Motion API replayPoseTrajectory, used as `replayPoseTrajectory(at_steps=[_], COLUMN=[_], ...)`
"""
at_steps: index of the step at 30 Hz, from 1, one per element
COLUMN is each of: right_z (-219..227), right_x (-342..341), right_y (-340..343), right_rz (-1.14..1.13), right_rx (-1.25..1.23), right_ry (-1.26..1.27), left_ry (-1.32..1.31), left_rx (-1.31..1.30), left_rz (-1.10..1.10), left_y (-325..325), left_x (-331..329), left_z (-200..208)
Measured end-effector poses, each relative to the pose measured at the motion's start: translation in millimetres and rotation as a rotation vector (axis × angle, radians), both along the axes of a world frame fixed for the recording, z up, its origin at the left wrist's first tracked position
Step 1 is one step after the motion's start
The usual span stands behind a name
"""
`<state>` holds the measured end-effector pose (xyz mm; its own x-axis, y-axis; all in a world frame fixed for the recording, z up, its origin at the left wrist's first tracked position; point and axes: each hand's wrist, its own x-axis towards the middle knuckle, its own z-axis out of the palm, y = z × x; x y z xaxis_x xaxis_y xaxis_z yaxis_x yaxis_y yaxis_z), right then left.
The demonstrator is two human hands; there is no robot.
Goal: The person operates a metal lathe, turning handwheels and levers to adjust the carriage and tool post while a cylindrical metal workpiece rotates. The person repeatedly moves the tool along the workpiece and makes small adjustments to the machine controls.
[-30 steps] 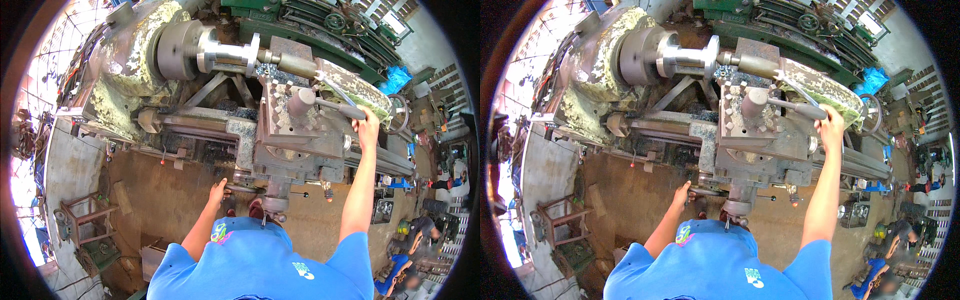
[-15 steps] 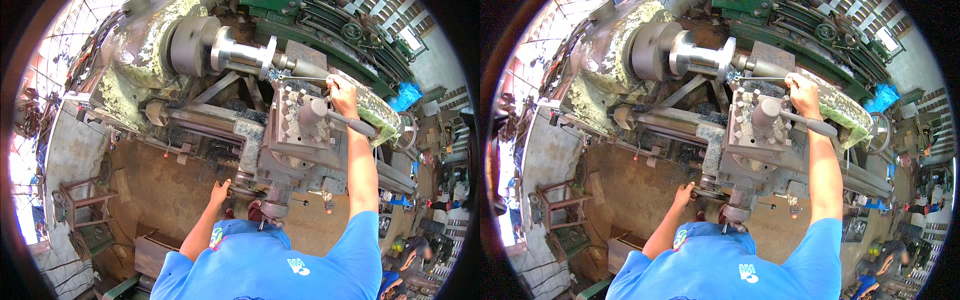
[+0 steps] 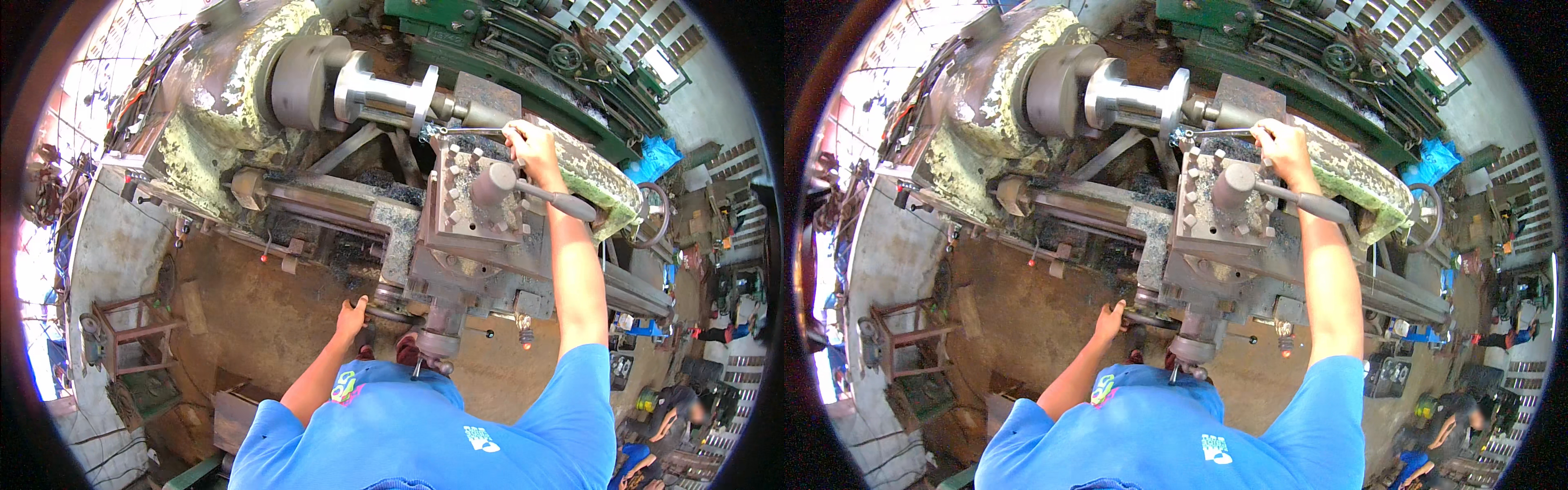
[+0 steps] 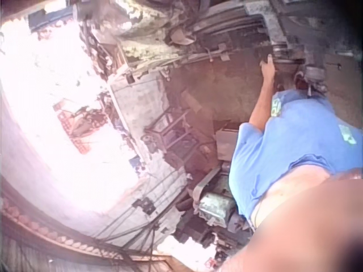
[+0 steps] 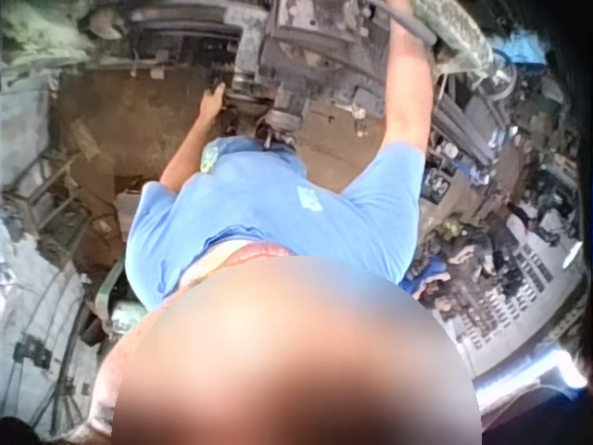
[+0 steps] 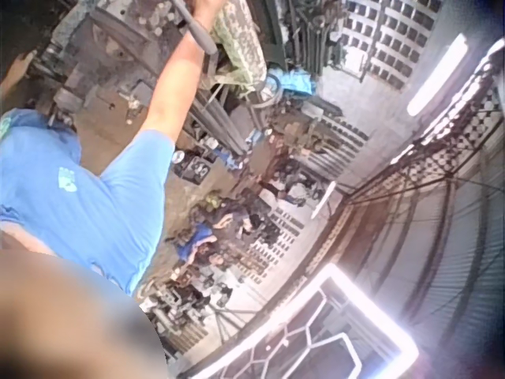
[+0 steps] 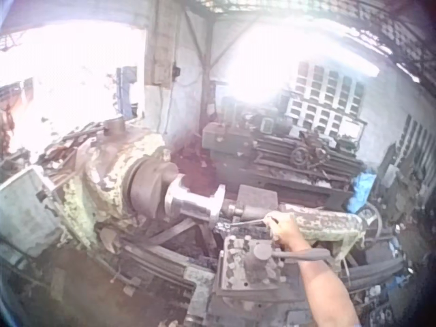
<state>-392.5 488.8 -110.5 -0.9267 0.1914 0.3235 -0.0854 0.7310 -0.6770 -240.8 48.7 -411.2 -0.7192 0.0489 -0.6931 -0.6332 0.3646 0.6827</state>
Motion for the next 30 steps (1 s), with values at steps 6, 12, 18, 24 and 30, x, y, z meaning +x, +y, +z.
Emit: replayPoseTrajectory(at_steps=[6, 12, 18, 24, 30], right_z=[0, -12, 6, 6, -13], right_x=[28, 1, 31, 72, 78], right_y=[13, 2, 18, 35, 46], right_rz=[-0.033, 0.088, -0.022, 0.018, -0.160], right_rx=[-0.137, -0.151, 0.049, 0.377, -0.280], right_ry=[-0.077, -0.136, -0.325, -0.076, -0.100], left_ry=[0.019, 0.013, -0.025, 0.005, 0.013], left_rx=[-0.063, -0.077, -0.030, -0.049, -0.082], left_rz=[-0.028, -0.030, -0.020, -0.029, -0.050], left_y=[1, 2, -2, -7, -6], left_x=[4, 2, 6, 7, 11], left_z=[14, 13, 15, 15, 10])
